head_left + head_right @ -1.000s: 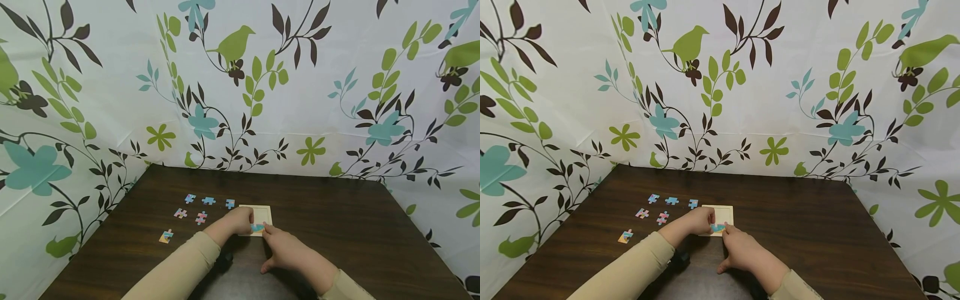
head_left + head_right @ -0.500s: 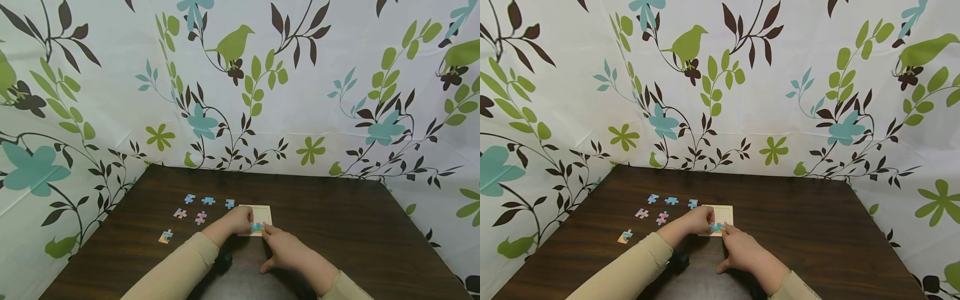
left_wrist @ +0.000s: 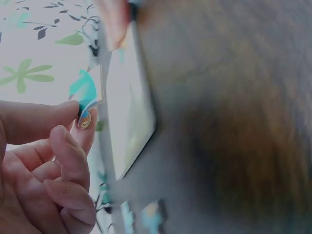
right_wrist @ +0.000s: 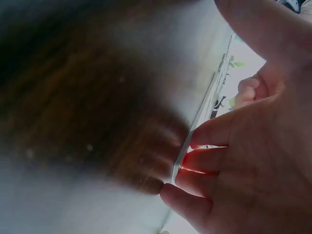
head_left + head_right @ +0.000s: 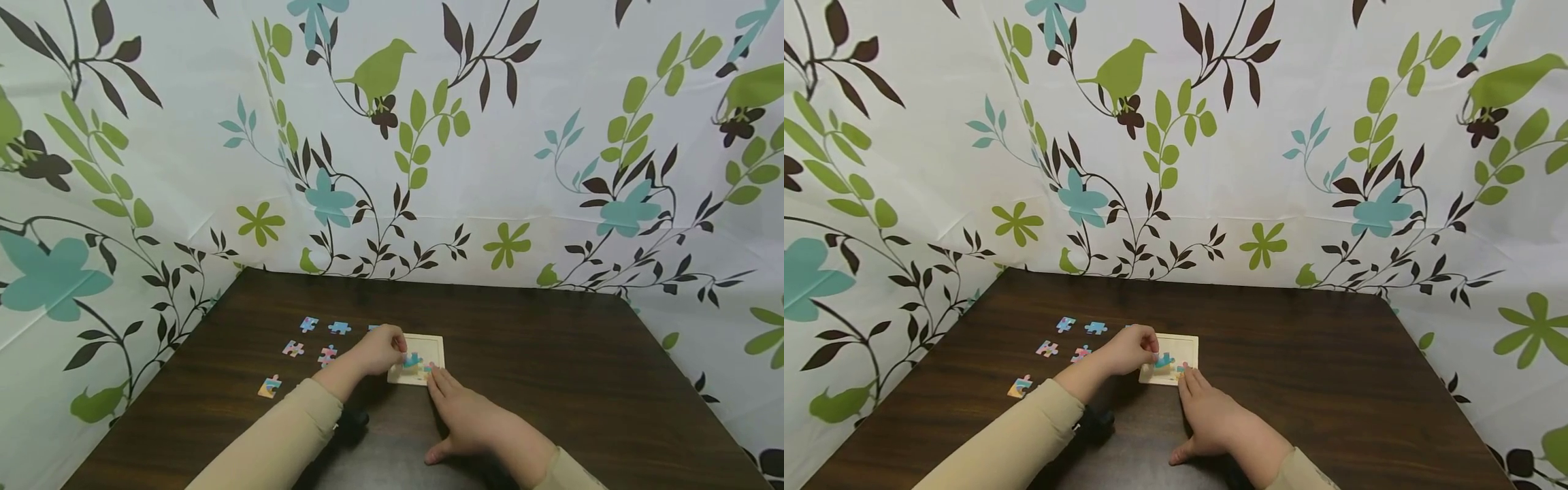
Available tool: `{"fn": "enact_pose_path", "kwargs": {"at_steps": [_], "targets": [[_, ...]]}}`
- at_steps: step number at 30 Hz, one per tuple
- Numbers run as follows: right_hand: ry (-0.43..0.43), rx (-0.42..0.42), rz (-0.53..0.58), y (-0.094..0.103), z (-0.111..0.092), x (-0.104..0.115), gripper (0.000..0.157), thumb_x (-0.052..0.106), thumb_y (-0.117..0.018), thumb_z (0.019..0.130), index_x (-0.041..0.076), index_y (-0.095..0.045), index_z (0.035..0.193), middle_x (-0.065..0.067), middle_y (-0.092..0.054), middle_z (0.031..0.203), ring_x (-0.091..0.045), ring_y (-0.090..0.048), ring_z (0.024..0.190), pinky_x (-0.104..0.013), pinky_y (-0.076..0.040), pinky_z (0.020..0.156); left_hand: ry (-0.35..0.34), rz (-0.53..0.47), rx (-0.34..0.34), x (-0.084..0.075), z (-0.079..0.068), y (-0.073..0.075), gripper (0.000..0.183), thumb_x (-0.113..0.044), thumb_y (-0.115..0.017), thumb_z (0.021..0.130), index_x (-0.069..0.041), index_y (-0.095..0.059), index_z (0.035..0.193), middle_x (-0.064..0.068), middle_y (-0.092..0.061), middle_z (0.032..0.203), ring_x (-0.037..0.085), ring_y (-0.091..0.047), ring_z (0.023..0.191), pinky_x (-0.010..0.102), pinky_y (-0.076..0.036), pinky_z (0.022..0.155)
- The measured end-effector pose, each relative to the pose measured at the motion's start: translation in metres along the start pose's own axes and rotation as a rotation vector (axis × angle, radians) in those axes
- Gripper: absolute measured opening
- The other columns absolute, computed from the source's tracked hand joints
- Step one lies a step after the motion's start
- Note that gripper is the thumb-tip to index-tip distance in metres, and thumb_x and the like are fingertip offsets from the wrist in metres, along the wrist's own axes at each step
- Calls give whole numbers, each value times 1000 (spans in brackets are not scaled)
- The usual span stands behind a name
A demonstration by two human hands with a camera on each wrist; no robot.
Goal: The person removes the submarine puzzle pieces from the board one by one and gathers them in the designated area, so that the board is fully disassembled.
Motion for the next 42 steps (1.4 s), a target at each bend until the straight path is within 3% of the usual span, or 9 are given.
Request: {"fn": "enact_pose_path", "kwargs": {"at_steps": [5,9,14,18,27,33,42], "targets": [[5,1,10,1,-2,-1,127,75,-70,68,-10,-25,150,-27,-14,158,-40,-17,145,-48,-32,108,19,-39,2,4,-9,22,10,-1,-69,87,-6,-62,82,4,-57,70,14,-47,50,28,-41,44],[1,13,15,0,-2,-1,129,77,-71,66,-9,-23,151,-26,-11,159,-38,-15,146,-49,-30,109,37,-41,-1,12,-26,47,10,0,-68,87,-6,-62,81,3,-57,68,14,-48,50,29,-42,45],[-4,0,-11,-1,-2,0,138,81,-71,58,-7,-24,152,-26,-11,160,-36,-15,146,-58,-22,111,75,-11,14,31,-52,78,12,5,-66,85,-3,-62,78,2,-56,65,13,-46,53,29,-39,49],[-19,16,-9,-2,-3,-1,142,82,-72,55,-7,-21,152,-26,-11,159,-37,-14,147,-63,-21,109,141,38,53,51,-72,91,12,5,-68,85,-4,-62,78,3,-58,69,15,-49,57,31,-42,52],[-49,57,22,-6,-1,-1,143,78,-77,53,-6,-19,153,-25,-8,160,-37,-10,147,-65,-24,106,272,76,166,84,-100,88,15,8,-69,81,-4,-63,73,5,-60,71,19,-54,65,34,-48,59],[-70,59,10,-6,0,-1,144,77,-78,51,-5,-20,153,-25,-8,160,-38,-11,147,-66,-26,104,309,124,158,92,-104,87,16,7,-69,81,-5,-63,73,8,-61,80,18,-51,60,31,-44,56],[-75,68,3,-6,2,0,143,77,-79,51,-5,-21,153,-25,-9,160,-38,-11,147,-66,-27,104,306,151,145,93,-103,83,18,7,-70,82,-6,-63,71,3,-58,69,14,-46,55,27,-40,52]]}}
Point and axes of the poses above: each hand's wrist, its own z-axis towards the middle knuckle, its own y-axis out of the back of the hand, x = y × z, the point moved 9 cm from there along z, towards the middle knuckle
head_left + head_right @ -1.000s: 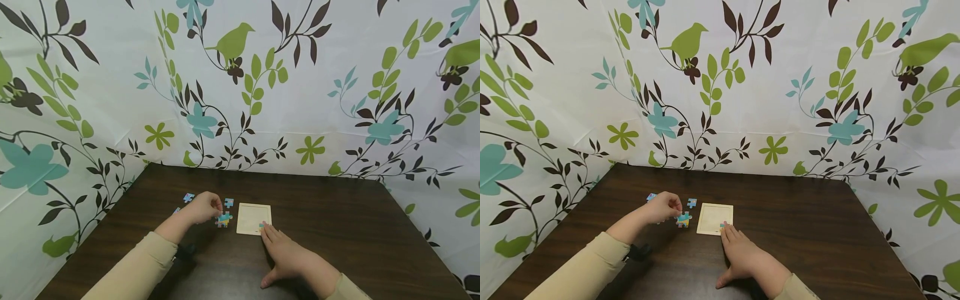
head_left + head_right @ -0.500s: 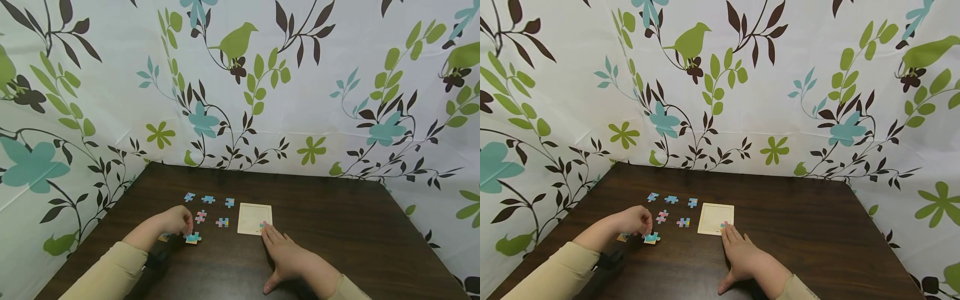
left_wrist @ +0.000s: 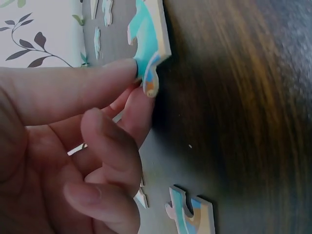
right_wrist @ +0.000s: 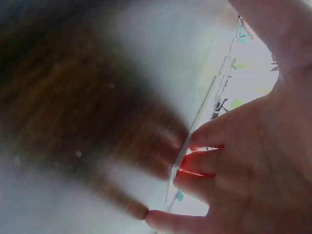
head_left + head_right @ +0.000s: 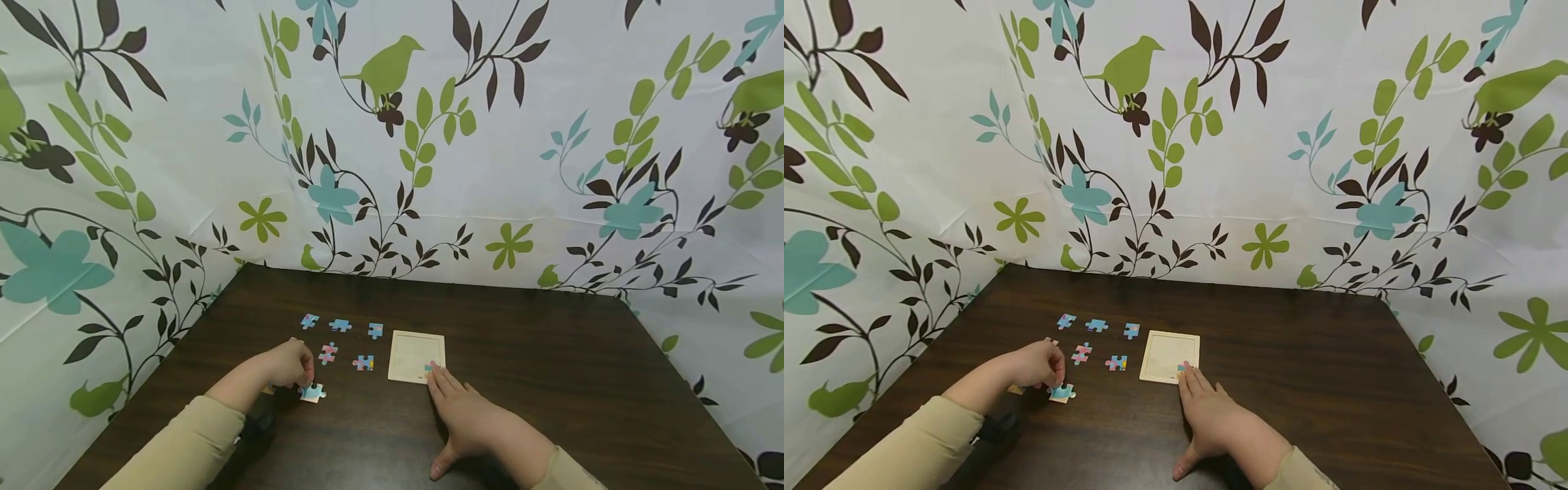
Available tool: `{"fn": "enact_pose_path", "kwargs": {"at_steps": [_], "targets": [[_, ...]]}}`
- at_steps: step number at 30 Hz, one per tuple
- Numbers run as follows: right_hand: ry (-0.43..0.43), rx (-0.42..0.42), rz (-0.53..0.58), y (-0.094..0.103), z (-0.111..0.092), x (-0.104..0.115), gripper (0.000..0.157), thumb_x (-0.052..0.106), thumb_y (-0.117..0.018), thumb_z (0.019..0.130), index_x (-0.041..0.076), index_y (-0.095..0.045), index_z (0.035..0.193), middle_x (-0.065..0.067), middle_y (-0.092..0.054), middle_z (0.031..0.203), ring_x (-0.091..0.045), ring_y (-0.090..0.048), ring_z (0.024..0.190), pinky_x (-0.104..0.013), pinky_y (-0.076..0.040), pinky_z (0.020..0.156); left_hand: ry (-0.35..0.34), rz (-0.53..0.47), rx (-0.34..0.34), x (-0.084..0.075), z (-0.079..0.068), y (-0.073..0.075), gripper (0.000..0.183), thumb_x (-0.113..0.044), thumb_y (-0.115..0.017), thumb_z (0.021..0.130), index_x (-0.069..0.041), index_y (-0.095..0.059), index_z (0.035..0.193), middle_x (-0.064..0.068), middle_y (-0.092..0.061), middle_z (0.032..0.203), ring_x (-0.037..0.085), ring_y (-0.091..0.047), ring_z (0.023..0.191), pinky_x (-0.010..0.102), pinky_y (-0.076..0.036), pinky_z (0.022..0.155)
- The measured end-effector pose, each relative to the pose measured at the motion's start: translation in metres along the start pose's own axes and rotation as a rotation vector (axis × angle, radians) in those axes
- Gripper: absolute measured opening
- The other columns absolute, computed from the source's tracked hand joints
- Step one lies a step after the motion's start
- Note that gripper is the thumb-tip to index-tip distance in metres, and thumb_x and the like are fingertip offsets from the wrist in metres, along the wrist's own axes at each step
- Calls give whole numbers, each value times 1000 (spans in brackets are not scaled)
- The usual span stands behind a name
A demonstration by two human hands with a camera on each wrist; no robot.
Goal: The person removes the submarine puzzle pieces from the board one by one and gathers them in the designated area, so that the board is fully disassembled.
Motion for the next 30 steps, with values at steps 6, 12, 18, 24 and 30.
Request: {"fn": "enact_pose_path", "kwargs": {"at_steps": [6,12,18,24,30], "targets": [[8,-8,-12,1,1,1,143,78,-78,51,-5,-21,153,-25,-9,160,-38,-12,147,-65,-28,104,28,48,-27,0,3,4,18,5,-71,81,-6,-62,70,4,-57,69,16,-48,56,29,-39,52],[9,-8,-6,1,0,1,143,77,-79,51,-5,-22,153,-25,-11,160,-39,-13,146,-65,-28,104,-121,53,-71,-36,7,7,17,4,-72,80,-7,-62,70,1,-54,67,15,-45,58,31,-38,53],[41,-26,31,7,-1,-1,132,73,-78,59,-5,-26,152,-24,-14,160,-38,-19,145,-60,-33,104,-255,96,-50,-96,26,-18,12,-4,-76,81,-11,-67,79,-4,-59,73,15,-53,66,35,-45,60],[86,-36,174,17,1,-12,97,50,-74,84,-2,-29,152,-18,-21,159,-35,-26,143,-51,-31,108,-310,153,-42,-139,57,-57,13,-10,-79,79,-12,-71,90,-4,-61,79,13,-56,70,33,-48,66],[80,-90,294,25,3,-25,71,5,-58,96,1,-19,156,-24,-45,144,-33,-46,129,-52,-39,100,-284,169,-51,-161,76,-88,31,-9,-79,77,-10,-68,106,-1,-62,87,13,-55,73,31,-47,67]]}}
Point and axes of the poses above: each hand's wrist, its own z-axis towards the middle knuckle, its own y-axis out of the back of the hand, x = y × z, the point moved 9 cm from there along z, towards the middle knuckle
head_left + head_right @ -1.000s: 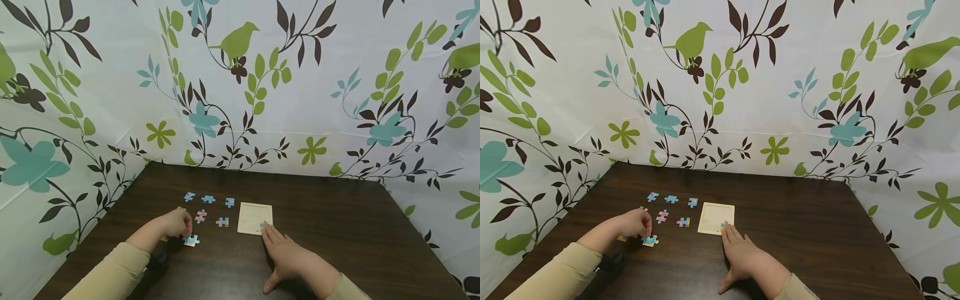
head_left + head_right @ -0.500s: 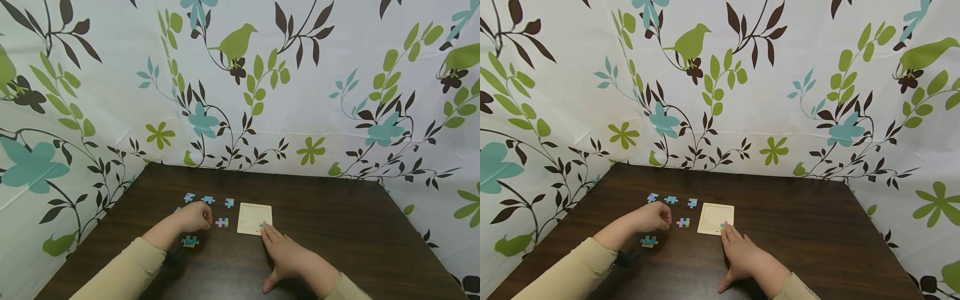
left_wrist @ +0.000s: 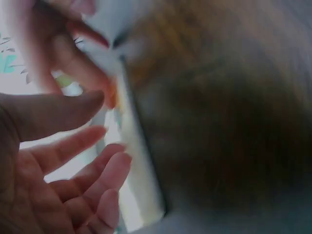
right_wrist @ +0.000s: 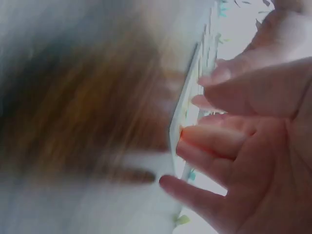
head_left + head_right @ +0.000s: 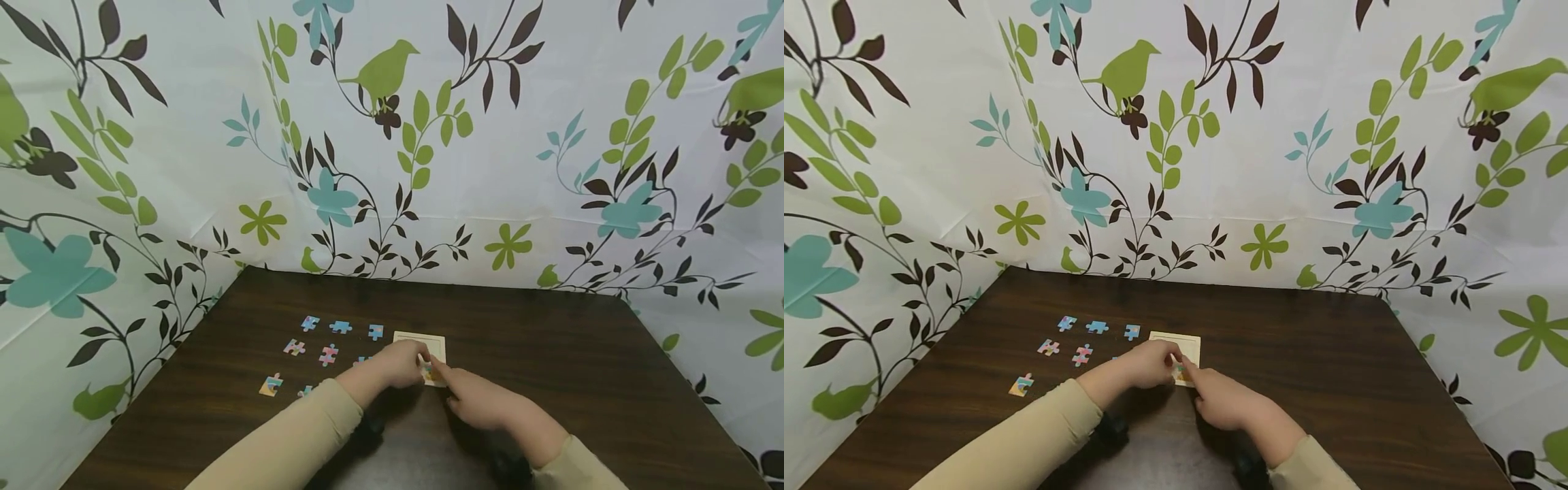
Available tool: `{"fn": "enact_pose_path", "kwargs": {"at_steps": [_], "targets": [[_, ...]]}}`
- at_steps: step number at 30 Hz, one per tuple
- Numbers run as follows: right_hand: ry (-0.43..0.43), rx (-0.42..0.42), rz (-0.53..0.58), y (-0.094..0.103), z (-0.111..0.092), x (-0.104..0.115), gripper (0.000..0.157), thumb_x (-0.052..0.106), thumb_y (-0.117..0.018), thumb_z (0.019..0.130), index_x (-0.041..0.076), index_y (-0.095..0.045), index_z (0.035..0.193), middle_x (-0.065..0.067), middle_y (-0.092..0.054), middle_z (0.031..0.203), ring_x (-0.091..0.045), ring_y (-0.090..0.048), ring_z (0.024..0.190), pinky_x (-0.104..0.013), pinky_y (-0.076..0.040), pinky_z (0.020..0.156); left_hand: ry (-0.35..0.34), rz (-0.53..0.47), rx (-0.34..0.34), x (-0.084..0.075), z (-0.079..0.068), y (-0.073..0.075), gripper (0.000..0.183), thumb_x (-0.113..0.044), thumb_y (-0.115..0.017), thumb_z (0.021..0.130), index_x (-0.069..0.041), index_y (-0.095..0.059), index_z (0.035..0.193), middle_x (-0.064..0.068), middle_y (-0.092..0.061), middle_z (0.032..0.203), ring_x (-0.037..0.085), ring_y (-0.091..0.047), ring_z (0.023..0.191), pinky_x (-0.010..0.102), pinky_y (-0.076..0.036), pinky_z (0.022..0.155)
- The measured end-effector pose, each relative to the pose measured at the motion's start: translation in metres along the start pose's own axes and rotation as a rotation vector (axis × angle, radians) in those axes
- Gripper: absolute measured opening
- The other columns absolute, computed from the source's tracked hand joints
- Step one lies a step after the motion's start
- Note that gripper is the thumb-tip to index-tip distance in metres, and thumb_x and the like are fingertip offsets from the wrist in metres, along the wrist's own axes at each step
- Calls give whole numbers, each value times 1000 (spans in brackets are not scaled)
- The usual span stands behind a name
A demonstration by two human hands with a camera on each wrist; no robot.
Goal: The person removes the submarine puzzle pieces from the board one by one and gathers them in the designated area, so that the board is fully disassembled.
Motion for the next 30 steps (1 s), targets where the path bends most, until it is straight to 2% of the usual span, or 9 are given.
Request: {"fn": "enact_pose_path", "kwargs": {"at_steps": [4,7,10,12,15,19,24,30], "targets": [[33,-37,99,10,-2,-11,68,-6,-50,93,0,-22,155,-24,-48,142,-34,-46,129,-55,-38,100,33,48,-34,-5,8,-8,33,-14,-82,77,-11,-67,107,-2,-58,88,13,-54,75,31,-47,69],[26,-55,109,17,-4,-21,66,-8,-49,92,0,-26,154,-23,-37,151,-38,-34,138,-58,-30,106,52,77,-59,-5,11,-11,32,-19,-85,76,-13,-66,101,-3,-55,88,12,-52,75,30,-46,67],[5,-68,68,24,-6,-30,67,-10,-51,90,0,-29,153,-23,-27,156,-40,-24,143,-59,-25,109,71,84,-72,-4,12,-13,30,-21,-85,76,-14,-63,97,-3,-53,86,12,-50,73,30,-44,65],[-3,-46,43,25,-6,-34,66,-6,-54,92,0,-30,153,-21,-25,157,-40,-21,144,-59,-25,109,84,83,-75,-2,13,-14,31,-21,-85,76,-14,-62,96,-3,-53,84,12,-49,72,30,-44,64],[-4,21,23,18,-6,-37,63,14,-60,98,3,-32,153,-19,-26,158,-40,-20,144,-60,-25,108,98,81,-70,-1,12,-14,31,-22,-84,77,-14,-62,97,-3,-52,84,13,-49,72,31,-44,66],[-17,59,8,11,-4,-40,70,37,-63,97,6,-34,153,-17,-28,157,-41,-20,144,-60,-25,108,93,59,-70,-2,11,-12,32,-22,-84,77,-14,-61,98,-3,-53,82,14,-51,74,32,-45,68],[-36,59,4,12,-3,-39,74,39,-68,93,7,-36,152,-16,-29,157,-41,-20,144,-60,-24,109,96,23,-75,1,12,-11,33,-19,-84,77,-14,-59,98,-3,-53,83,15,-51,74,33,-45,69],[-42,58,-29,11,-3,-37,78,39,-71,90,5,-37,151,-20,-30,155,-44,-23,142,-61,-25,108,75,-61,-97,0,12,-9,24,-3,-76,75,-11,-58,88,-2,-53,76,15,-48,66,30,-40,59]]}}
Point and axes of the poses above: each hand's wrist, its own z-axis towards the middle knuckle, its own y-axis out of the back of the hand, x = y × z, the point moved 9 cm from there along z, towards the middle knuckle
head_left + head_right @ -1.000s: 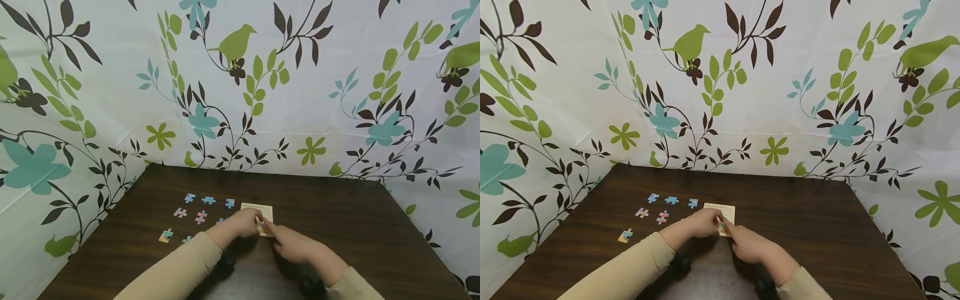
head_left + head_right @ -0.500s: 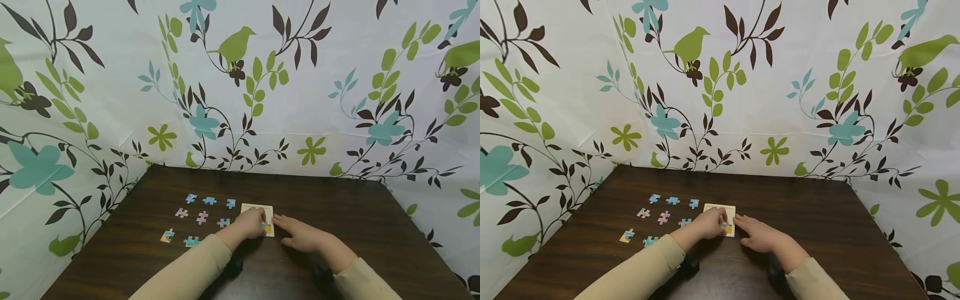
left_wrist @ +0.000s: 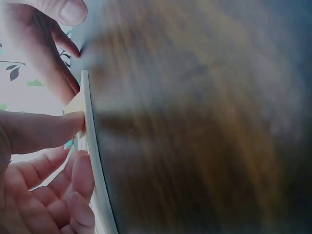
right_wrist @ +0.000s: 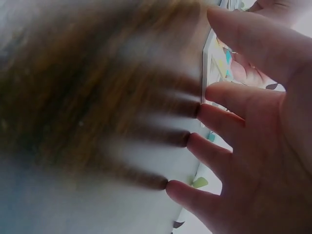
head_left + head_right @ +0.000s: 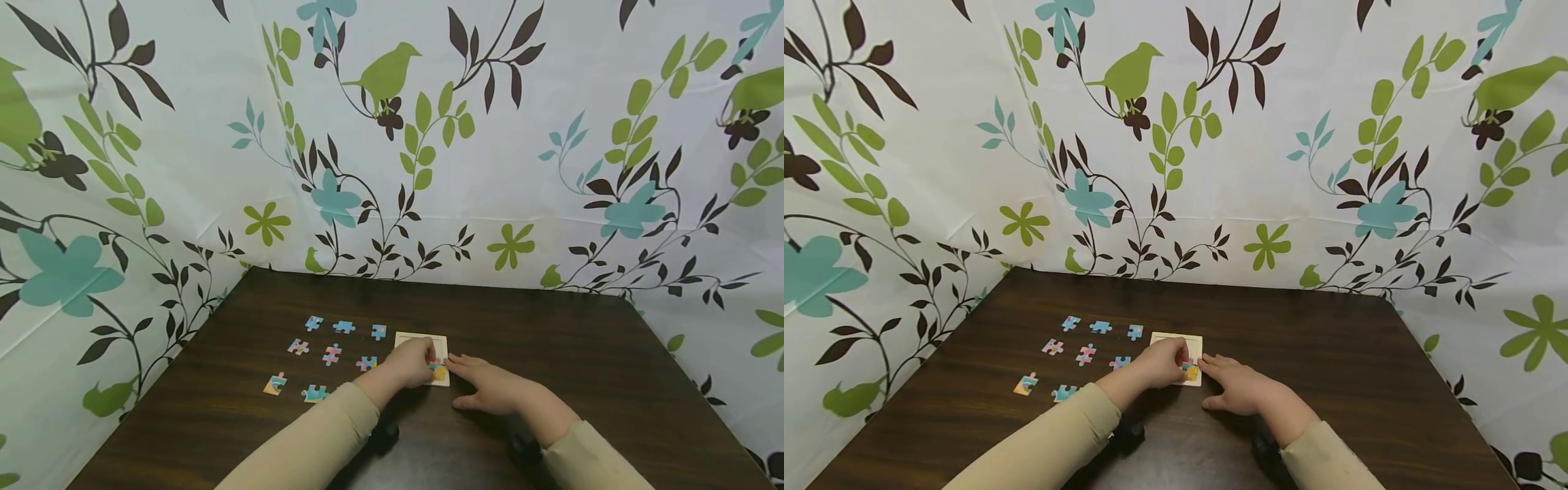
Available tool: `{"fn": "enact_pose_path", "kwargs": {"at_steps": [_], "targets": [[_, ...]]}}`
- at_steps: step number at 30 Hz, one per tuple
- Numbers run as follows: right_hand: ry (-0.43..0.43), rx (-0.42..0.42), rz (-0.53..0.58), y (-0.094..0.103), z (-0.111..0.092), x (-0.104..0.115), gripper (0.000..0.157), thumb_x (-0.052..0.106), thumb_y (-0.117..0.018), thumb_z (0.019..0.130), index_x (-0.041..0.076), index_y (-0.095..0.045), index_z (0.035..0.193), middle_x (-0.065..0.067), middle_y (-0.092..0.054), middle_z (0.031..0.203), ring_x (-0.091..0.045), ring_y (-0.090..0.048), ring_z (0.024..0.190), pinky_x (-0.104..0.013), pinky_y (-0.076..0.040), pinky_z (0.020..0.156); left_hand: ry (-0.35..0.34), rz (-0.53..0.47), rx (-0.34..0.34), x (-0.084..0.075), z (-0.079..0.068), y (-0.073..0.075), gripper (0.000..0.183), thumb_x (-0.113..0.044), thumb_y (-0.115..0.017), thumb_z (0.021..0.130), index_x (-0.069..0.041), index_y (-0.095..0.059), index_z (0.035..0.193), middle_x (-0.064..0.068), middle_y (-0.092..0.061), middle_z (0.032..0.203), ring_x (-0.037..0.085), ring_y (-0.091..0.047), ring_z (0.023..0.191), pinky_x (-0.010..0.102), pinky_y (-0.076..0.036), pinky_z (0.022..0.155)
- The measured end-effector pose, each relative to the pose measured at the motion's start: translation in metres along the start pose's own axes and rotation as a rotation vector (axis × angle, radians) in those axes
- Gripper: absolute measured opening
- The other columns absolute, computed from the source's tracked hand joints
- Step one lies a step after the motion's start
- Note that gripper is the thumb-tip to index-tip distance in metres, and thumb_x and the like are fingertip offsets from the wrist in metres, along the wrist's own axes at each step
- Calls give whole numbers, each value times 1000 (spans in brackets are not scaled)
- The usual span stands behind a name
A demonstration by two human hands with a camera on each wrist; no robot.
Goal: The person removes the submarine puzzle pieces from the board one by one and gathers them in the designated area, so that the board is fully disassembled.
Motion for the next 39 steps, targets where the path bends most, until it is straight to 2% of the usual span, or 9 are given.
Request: {"fn": "enact_pose_path", "kwargs": {"at_steps": [4,9,14,18,23,29,32,35,39], "targets": [[-2,-14,-9,0,-1,1,79,39,-73,89,4,-38,151,-22,-31,155,-44,-24,142,-62,-25,108,-1,-63,-27,-2,-2,2,17,0,-71,78,-10,-59,84,-2,-53,73,14,-47,63,29,-39,56],[-1,-20,-10,0,-2,2,79,37,-73,89,4,-37,151,-23,-30,155,-45,-24,141,-62,-25,107,7,-116,-70,1,-3,8,13,-7,-70,86,-13,-60,80,-3,-55,73,13,-50,63,29,-42,56],[-12,-13,-1,1,-4,4,78,37,-73,89,5,-37,151,-21,-29,156,-44,-23,142,-62,-24,108,-18,-137,-80,3,-11,22,15,-9,-72,87,-14,-62,77,-4,-56,71,12,-50,61,29,-41,54],[-23,-13,-7,1,-4,3,78,37,-72,90,6,-37,152,-20,-28,156,-44,-22,142,-62,-23,108,-46,-177,-67,10,-24,38,13,-3,-70,86,-9,-64,77,-2,-59,68,12,-50,57,28,-41,51],[-33,-7,-17,-1,-1,1,78,37,-72,90,8,-35,153,-19,-27,157,-43,-21,143,-61,-23,109,-46,-219,-35,31,-44,57,10,1,-67,84,-5,-64,77,0,-59,68,13,-50,57,29,-42,51],[-54,5,-1,-2,-1,-2,77,37,-72,90,11,-36,153,-15,-28,158,-41,-21,144,-60,-23,109,-4,-278,19,55,-69,72,9,5,-65,82,-3,-63,77,3,-59,66,14,-51,57,30,-43,52],[-54,8,8,-1,-2,-1,77,36,-72,90,11,-36,153,-13,-28,158,-41,-20,144,-60,-22,109,33,-270,36,67,-80,73,13,6,-64,82,-4,-62,74,2,-58,66,13,-48,55,29,-40,49],[-52,9,8,-1,-3,-1,77,36,-72,90,10,-36,153,-14,-28,158,-41,-20,144,-61,-22,109,41,-254,57,74,-92,69,17,6,-63,85,-5,-62,72,1,-57,66,12,-45,54,28,-36,48],[-53,9,8,0,-4,1,77,35,-72,91,10,-35,153,-13,-27,158,-40,-20,144,-61,-22,109,41,-255,63,78,-101,65,17,6,-64,86,-5,-61,73,1,-56,66,13,-47,56,29,-39,50]]}}
Point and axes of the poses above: each hand's wrist, its own z-axis towards the middle knuckle, its own y-axis out of the back of the hand, x = y × z, the point moved 9 cm from there along z, towards the middle knuckle
